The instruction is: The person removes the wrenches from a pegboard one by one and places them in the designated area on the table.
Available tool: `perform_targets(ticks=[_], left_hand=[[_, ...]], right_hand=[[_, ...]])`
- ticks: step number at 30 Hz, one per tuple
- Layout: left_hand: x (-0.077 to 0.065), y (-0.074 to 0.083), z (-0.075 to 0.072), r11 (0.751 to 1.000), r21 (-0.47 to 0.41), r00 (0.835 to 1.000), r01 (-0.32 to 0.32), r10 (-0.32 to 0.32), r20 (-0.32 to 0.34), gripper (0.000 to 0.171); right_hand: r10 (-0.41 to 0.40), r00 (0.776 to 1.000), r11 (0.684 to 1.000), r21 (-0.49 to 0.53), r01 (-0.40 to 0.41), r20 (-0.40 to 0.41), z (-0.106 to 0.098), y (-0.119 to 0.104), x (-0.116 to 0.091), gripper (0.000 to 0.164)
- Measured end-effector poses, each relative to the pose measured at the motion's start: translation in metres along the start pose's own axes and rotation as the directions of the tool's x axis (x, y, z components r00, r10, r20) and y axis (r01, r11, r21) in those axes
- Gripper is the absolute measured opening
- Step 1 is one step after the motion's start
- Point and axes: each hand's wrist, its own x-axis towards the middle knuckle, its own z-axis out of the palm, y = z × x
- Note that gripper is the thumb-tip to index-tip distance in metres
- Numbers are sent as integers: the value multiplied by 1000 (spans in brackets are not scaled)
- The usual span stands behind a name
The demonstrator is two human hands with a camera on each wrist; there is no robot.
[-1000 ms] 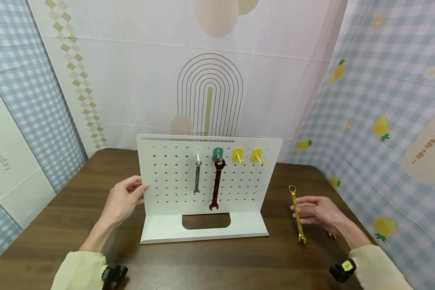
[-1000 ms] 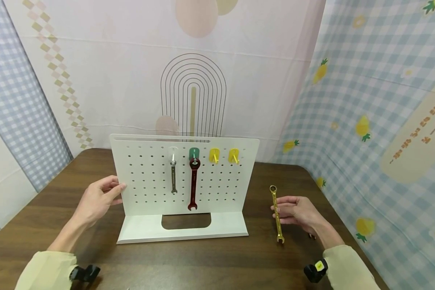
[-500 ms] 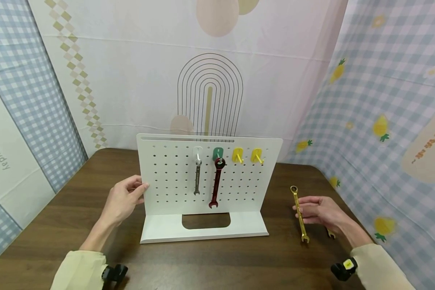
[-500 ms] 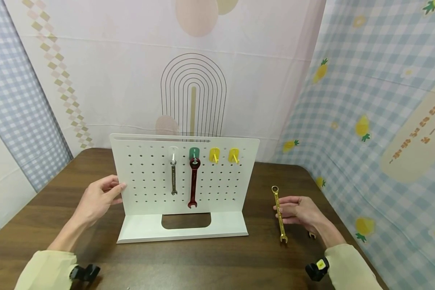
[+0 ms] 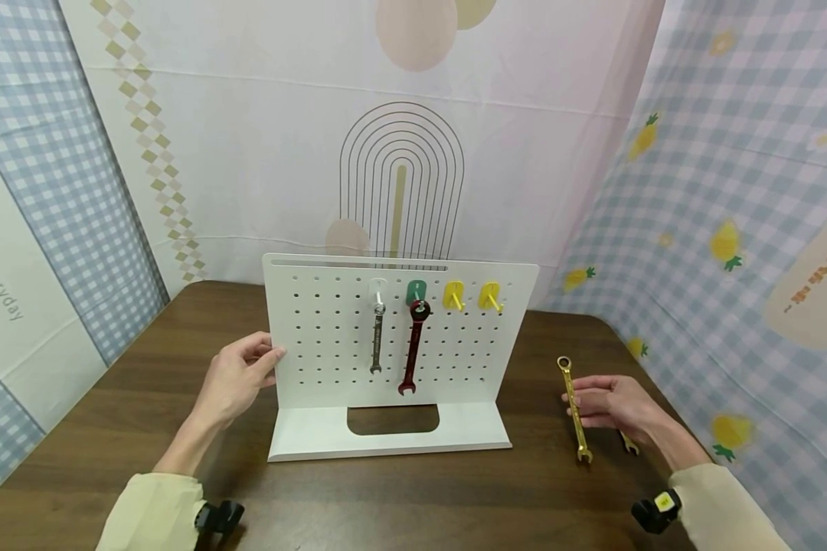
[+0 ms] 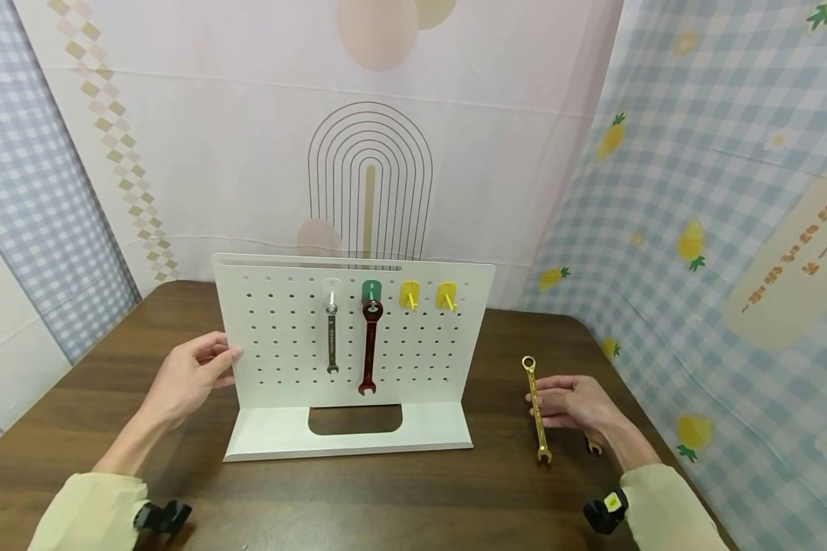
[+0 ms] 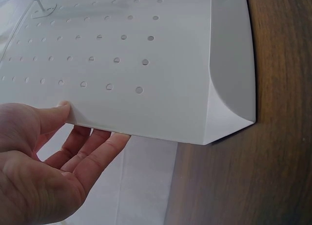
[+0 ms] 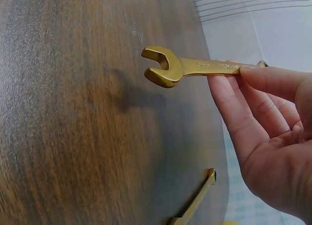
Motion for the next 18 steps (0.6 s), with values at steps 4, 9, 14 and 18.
perform_targets(ticks=[4, 9, 14, 18], left_hand=[[0, 0, 0, 1000, -1, 1000, -1, 1, -2, 20], [1, -1, 0, 1000, 2, 1000, -6, 6, -3, 19], [0, 0, 0, 1000, 5, 1000, -6, 6, -4, 18], [0, 0, 0, 1000, 3, 1000, -1, 1, -5, 18]], right_hand=[[3, 1000, 1000, -8, -3, 7, -1, 1, 0, 48], [11, 1000, 1000, -14, -12, -14, -2, 1, 0, 42], [20, 999, 999, -27, -22, -47, -1, 1, -1, 43], [28, 997, 999, -33, -30, -69, -1, 2, 0, 46]])
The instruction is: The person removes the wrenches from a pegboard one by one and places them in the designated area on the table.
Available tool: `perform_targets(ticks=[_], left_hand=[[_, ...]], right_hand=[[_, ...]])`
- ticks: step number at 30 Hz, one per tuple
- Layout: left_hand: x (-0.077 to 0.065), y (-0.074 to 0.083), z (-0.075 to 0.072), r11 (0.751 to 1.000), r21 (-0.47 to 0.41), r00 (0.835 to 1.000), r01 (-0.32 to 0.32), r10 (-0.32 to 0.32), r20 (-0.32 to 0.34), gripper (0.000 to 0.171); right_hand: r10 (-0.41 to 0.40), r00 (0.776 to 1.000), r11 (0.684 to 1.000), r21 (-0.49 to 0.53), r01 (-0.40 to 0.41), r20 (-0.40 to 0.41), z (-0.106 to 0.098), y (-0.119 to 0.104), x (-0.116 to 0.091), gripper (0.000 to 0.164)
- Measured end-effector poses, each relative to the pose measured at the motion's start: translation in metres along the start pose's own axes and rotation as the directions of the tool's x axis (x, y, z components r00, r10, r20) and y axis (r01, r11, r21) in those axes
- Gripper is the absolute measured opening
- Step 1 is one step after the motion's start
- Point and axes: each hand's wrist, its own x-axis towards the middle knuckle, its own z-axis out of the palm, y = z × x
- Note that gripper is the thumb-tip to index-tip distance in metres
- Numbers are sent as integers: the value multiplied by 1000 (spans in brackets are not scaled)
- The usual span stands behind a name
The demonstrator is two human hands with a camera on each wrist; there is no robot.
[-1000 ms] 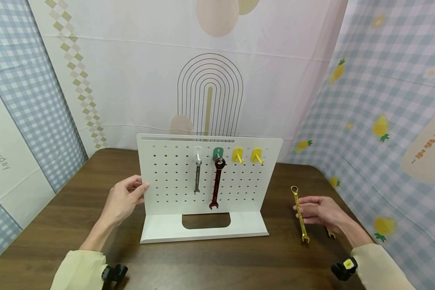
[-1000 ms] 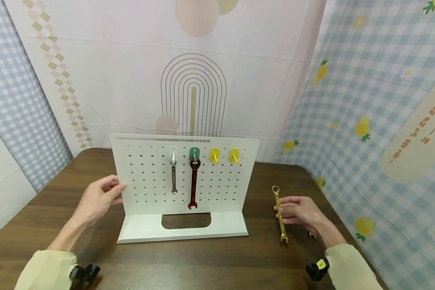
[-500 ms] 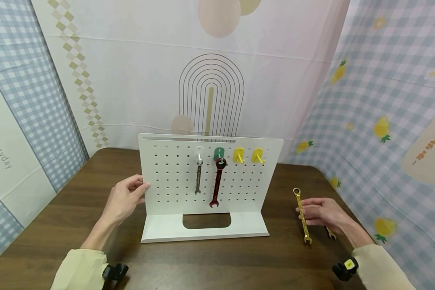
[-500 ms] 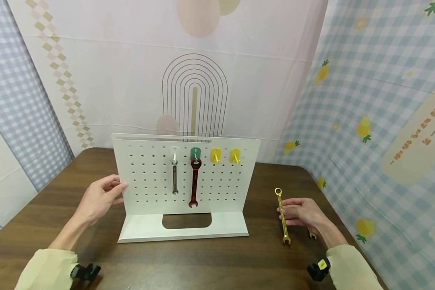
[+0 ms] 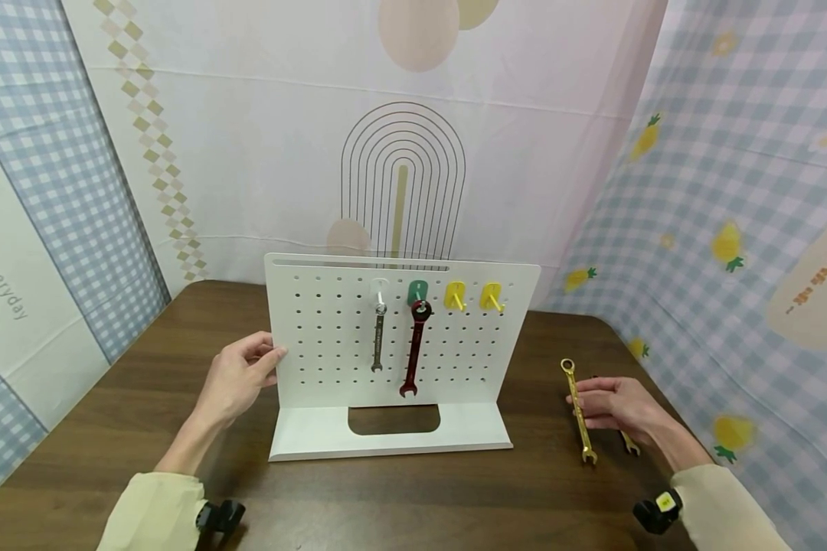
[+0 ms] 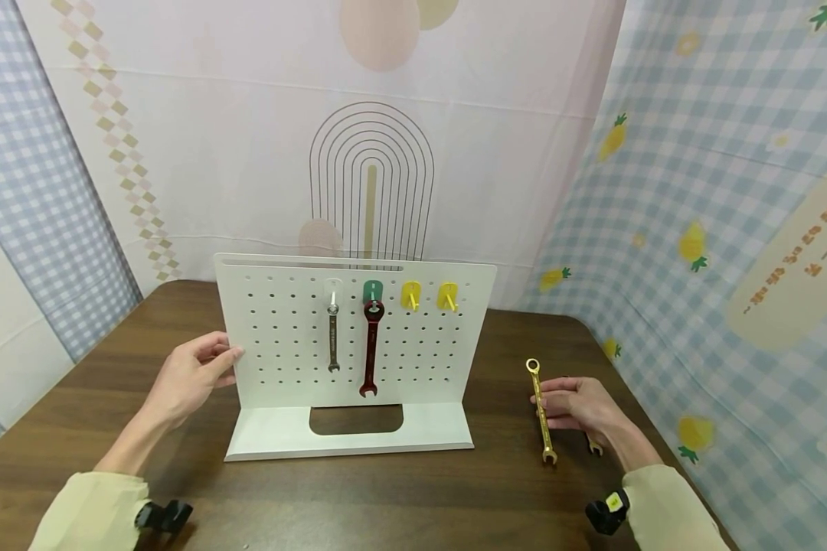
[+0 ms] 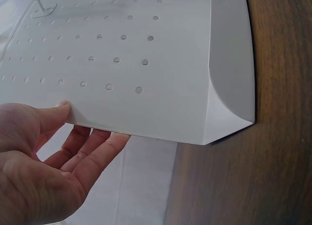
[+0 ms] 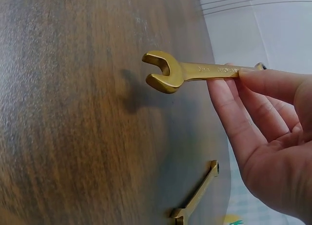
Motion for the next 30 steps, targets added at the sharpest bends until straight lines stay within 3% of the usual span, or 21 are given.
perform_targets(ticks=[30], left_hand=[[0, 0, 1, 1000, 0, 1000, 13, -13, 0, 23]], right_hand=[[27, 1000, 998, -55, -28, -12, -17, 14, 0, 45]])
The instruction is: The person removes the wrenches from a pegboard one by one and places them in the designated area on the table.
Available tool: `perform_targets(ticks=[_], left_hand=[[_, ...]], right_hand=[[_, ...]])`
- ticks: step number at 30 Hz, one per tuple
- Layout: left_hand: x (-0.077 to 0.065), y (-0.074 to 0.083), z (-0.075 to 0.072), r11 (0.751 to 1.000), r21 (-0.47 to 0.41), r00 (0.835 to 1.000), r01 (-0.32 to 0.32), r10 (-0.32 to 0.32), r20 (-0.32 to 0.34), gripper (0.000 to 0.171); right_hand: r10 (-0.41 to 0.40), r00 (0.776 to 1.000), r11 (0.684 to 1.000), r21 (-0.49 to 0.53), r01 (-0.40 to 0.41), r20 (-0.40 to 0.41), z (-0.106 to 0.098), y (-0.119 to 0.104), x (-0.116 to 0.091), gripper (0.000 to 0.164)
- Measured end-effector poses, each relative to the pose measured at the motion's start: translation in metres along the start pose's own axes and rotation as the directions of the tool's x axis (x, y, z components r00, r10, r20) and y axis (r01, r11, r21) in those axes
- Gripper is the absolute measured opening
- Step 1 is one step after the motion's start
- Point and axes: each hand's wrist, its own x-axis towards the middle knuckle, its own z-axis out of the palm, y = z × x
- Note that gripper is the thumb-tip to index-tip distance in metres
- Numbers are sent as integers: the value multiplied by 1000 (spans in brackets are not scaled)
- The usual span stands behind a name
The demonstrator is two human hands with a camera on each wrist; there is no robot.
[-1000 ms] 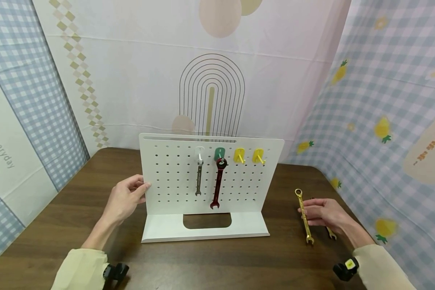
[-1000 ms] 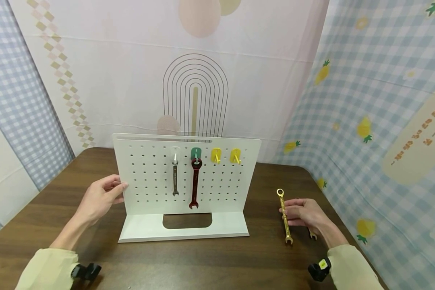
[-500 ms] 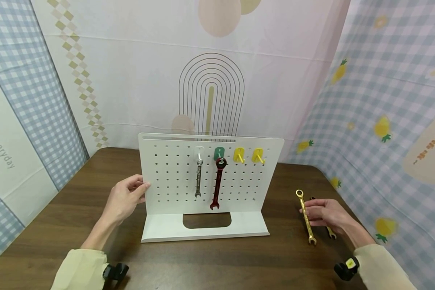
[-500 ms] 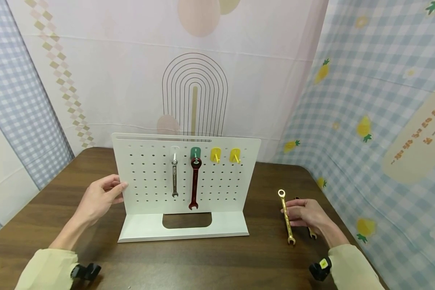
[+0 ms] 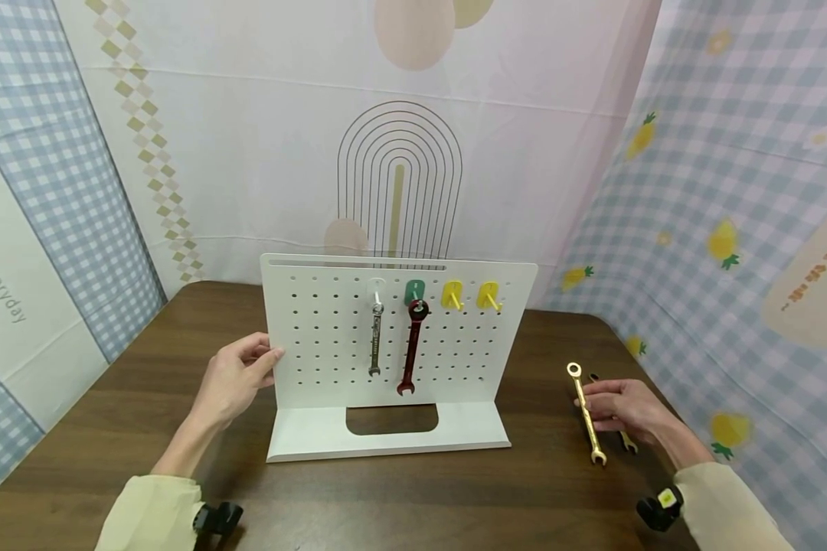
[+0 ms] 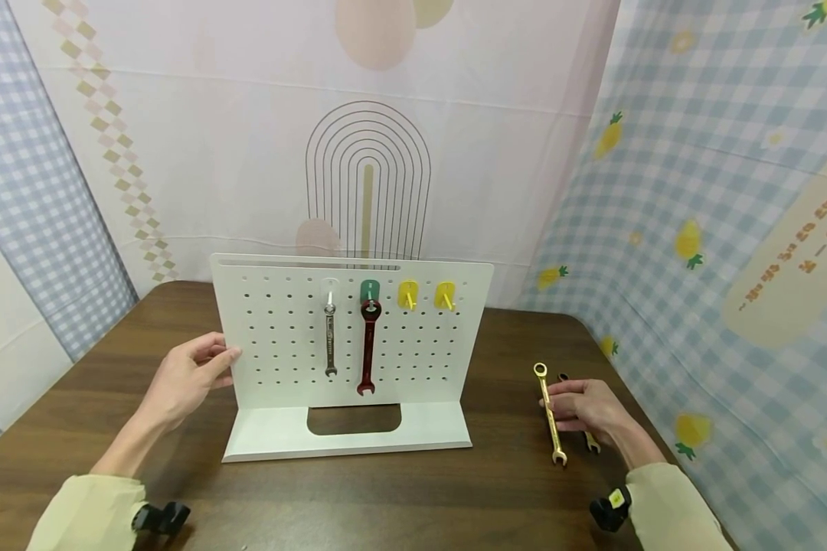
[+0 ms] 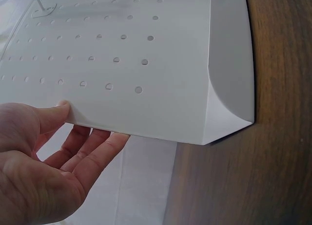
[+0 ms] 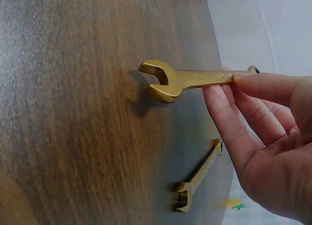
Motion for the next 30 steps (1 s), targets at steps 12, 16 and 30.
perform_targets(ticks=[12, 16, 30], left_hand=[[0, 0, 0, 1000, -3, 1000, -3, 3, 0, 22], [0, 0, 0, 1000, -6, 1000, -4, 4, 0, 22], [0, -1, 0, 1000, 0, 1000, -13, 13, 0, 22]], right_hand=[[1, 999, 1000, -13, -2, -32, -3, 3, 0, 47], [-1, 999, 1000, -4, 1, -43, -5, 4, -1, 45], [8, 998, 1000, -9, -8, -59, -9, 9, 0, 42]])
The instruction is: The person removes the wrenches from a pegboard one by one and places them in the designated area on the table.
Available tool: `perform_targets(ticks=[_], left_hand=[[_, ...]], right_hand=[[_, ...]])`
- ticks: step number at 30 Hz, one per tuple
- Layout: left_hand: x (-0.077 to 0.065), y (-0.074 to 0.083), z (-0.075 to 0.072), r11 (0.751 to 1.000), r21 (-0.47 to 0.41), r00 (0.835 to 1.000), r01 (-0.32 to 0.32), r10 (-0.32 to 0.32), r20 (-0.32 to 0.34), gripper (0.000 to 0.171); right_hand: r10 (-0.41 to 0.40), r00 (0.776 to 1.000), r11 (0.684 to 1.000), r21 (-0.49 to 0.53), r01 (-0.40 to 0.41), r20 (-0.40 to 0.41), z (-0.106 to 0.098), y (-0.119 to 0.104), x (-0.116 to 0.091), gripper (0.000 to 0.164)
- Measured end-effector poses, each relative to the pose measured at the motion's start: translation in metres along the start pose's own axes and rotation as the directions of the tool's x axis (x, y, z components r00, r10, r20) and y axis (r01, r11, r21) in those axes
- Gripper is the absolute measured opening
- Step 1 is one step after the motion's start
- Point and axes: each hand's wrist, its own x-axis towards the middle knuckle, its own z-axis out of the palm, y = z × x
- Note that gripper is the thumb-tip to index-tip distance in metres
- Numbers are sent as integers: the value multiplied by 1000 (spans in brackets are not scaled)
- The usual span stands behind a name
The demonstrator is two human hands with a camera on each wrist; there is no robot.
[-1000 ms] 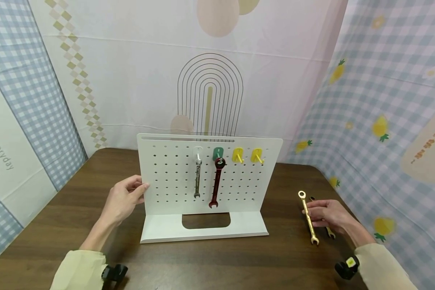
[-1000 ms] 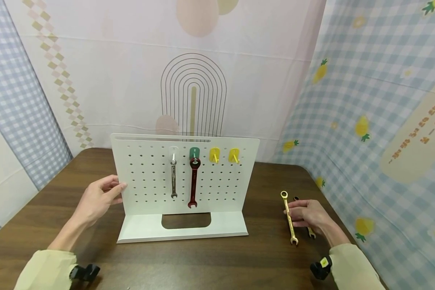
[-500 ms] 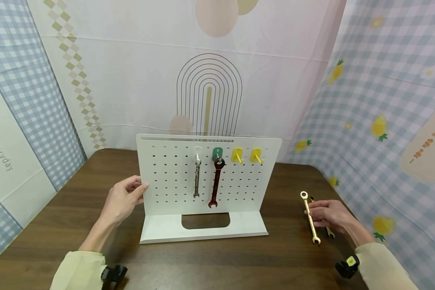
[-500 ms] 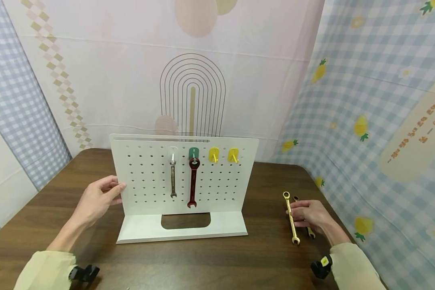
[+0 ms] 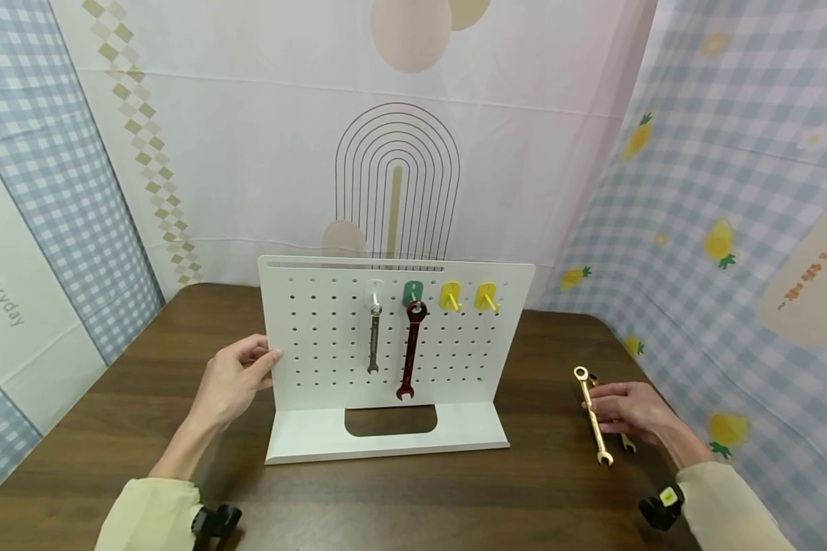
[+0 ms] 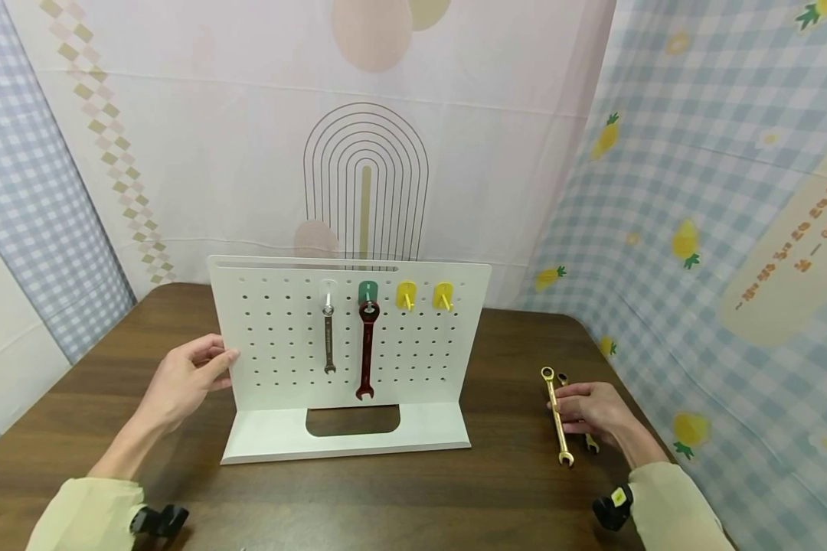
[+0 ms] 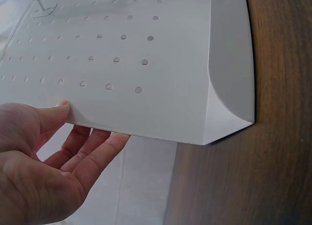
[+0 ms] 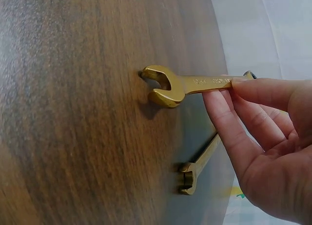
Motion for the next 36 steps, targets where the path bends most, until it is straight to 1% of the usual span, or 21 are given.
perform_targets(ticks=[17, 29, 36], left_hand=[[1, 2, 0, 1000, -6, 1000, 3, -3, 4, 22], [0, 1, 0, 1000, 7, 1000, 16, -16, 5, 22], [1, 1, 0, 1000, 4, 1000, 11, -12, 4, 22]], right_hand=[[11, 1000, 1000, -15, -11, -24, -3, 5, 1, 46], [33, 997, 999, -39, -36, -69, -4, 4, 2, 44], [43, 996, 998, -47, -47, -83, -5, 5, 4, 43]])
